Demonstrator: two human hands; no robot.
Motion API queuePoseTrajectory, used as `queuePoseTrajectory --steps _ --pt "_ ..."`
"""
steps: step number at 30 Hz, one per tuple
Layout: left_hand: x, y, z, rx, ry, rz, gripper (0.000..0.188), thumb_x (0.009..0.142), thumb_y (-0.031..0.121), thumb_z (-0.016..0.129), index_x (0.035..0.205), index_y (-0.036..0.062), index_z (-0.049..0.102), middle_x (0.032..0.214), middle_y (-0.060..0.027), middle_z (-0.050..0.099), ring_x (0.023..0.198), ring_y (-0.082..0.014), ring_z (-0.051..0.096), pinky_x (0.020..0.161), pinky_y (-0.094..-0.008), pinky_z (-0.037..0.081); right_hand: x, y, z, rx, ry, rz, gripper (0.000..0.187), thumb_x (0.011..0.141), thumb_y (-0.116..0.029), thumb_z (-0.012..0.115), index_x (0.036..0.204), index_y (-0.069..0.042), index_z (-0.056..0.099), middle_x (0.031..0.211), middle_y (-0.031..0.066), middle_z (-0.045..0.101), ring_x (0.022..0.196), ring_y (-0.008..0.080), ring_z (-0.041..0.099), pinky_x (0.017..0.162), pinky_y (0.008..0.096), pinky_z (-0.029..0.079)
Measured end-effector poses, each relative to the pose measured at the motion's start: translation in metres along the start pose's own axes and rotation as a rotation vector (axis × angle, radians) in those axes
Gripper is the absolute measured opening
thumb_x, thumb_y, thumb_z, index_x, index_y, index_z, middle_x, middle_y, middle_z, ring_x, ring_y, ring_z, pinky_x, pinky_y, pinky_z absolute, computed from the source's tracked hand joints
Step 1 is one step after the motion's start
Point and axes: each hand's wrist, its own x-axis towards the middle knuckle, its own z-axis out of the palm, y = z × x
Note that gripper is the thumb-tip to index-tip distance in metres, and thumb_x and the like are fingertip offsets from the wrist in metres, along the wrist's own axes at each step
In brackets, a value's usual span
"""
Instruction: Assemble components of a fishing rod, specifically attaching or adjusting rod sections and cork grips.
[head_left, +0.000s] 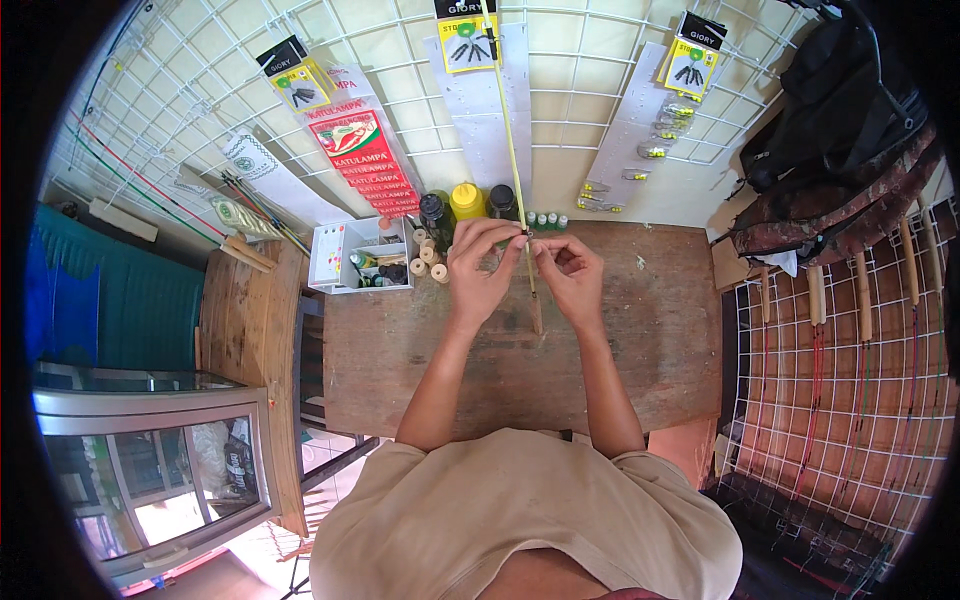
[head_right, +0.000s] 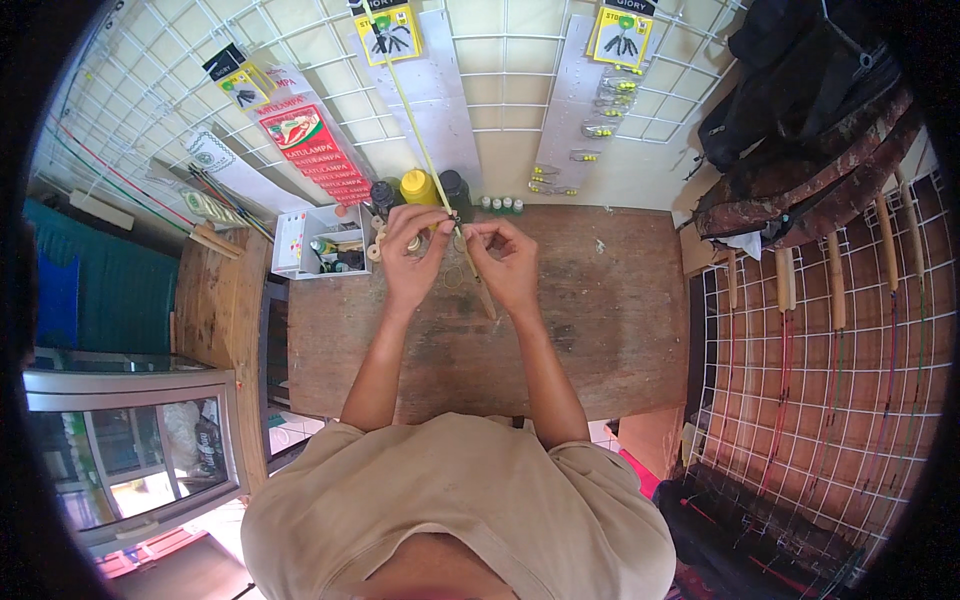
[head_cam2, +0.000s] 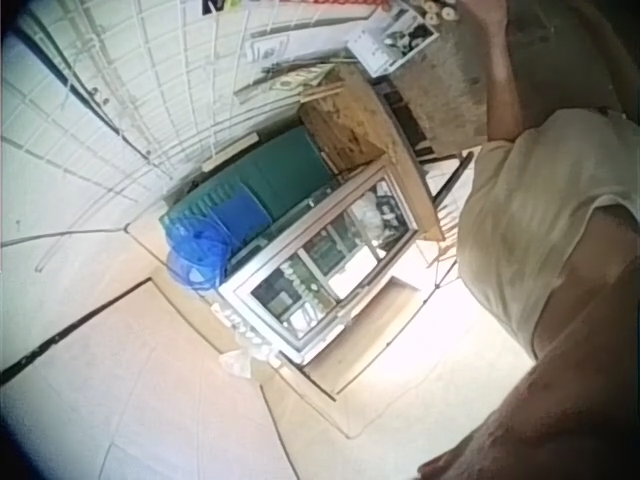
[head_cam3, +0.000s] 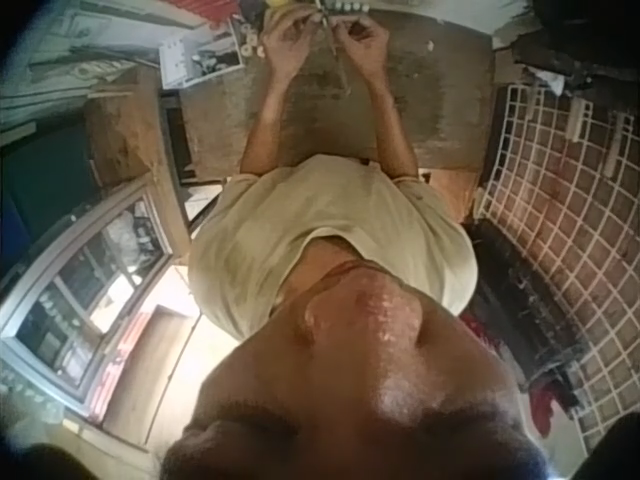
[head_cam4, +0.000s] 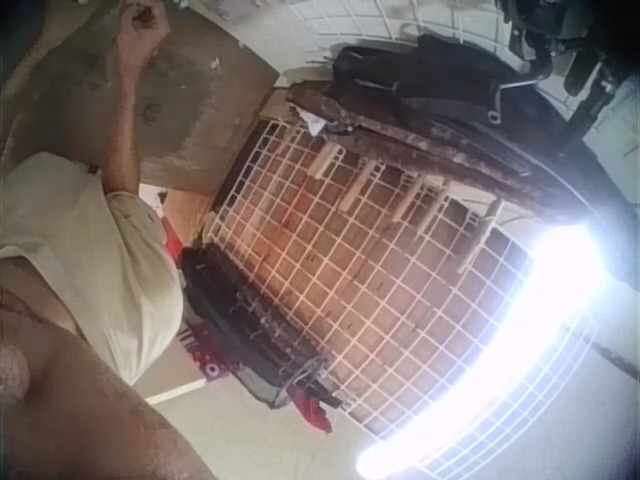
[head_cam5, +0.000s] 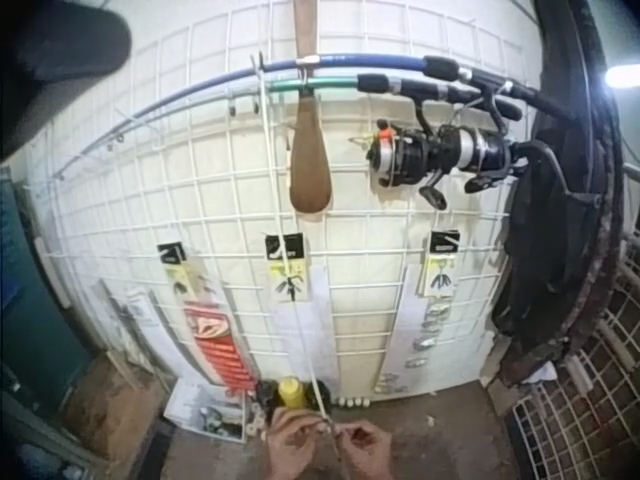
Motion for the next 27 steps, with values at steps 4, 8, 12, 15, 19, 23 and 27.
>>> queuePoseTrajectory --steps 4,8,12,15,19,23,27 --pt "0.001 0.001 0.001 -0.018 0.002 -0.01 0.009 0.079 0.0 0.07 0.088 0.0023 0.069 0.093 -0.0064 0.067 0.087 -0.0172 0.056 0.063 -0.0256 0.045 0.004 0.003 0.001 0.008 -0.001 -0.071 0.011 0.088 -0.011 0.068 0.09 0.0 0.067 0.073 -0.003 0.06 0.064 0.0017 0.051 0.054 0.0167 0.039" --pt "0.003 0.0 0.001 -0.016 -0.002 -0.006 0.01 0.079 0.0 0.07 0.089 0.0021 0.068 0.093 -0.0066 0.066 0.087 -0.0171 0.056 0.063 -0.0255 0.045 0.004 -0.001 0.002 0.022 -0.007 -0.113 0.01 0.088 -0.011 0.067 0.09 0.0 0.067 0.072 -0.0034 0.059 0.062 0.0014 0.05 0.053 0.0164 0.039" --pt "0.004 -0.001 0.0 -0.016 -0.014 0.01 0.011 0.079 0.0 0.07 0.09 0.0017 0.068 0.094 -0.0069 0.066 0.087 -0.0169 0.056 0.063 -0.0255 0.045 0.004 -0.003 0.0 0.013 -0.018 -0.042 0.008 0.087 -0.007 0.066 0.09 0.0 0.067 0.075 -0.0027 0.062 0.065 0.0021 0.05 0.058 0.018 0.041" --pt "0.004 -0.002 0.0 -0.045 -0.027 0.001 0.012 0.078 0.001 0.071 0.089 0.0026 0.068 0.095 -0.0061 0.067 0.088 -0.0173 0.056 0.062 -0.0255 0.046 0.003 0.0 -0.002 0.011 -0.018 0.001 0.006 0.086 -0.004 0.066 0.09 0.001 0.067 0.08 -0.0017 0.064 0.071 0.0027 0.051 0.064 0.0194 0.042" --pt "0.005 -0.004 0.0 -0.112 -0.061 -0.03 0.013 0.076 0.001 0.073 0.088 0.0037 0.068 0.096 -0.0057 0.067 0.09 -0.017 0.056 0.061 -0.0248 0.047 0.004 0.004 0.002 0.117 -0.04 -0.095 0.011 0.086 -0.002 0.066 0.097 0.001 0.067 0.085 -0.0007 0.064 0.075 0.0033 0.051 0.067 0.0192 0.041" --pt "0.001 -0.009 -0.001 -0.176 -0.105 -0.062 0.012 0.08 -0.001 0.068 0.092 0.0017 0.064 0.1 -0.0073 0.066 0.092 -0.0159 0.054 0.069 -0.025 0.046 0.005 0.001 0.003 0.095 -0.042 -0.118 0.016 0.085 -0.001 0.067 0.1 0.001 0.068 0.089 0.0014 0.064 0.077 0.0044 0.051 0.068 0.0196 0.041" --pt "0.0 -0.009 0.001 -0.247 -0.109 -0.091 0.012 0.081 0.001 0.069 0.092 0.0019 0.065 0.1 -0.0066 0.066 0.092 -0.0155 0.055 0.069 -0.0247 0.046 0.005 -0.005 0.004 -0.054 -0.046 -0.217 0.017 0.086 0.0 0.066 0.103 0.001 0.068 0.09 0.0024 0.062 0.078 0.0051 0.053 0.067 0.0188 0.042"
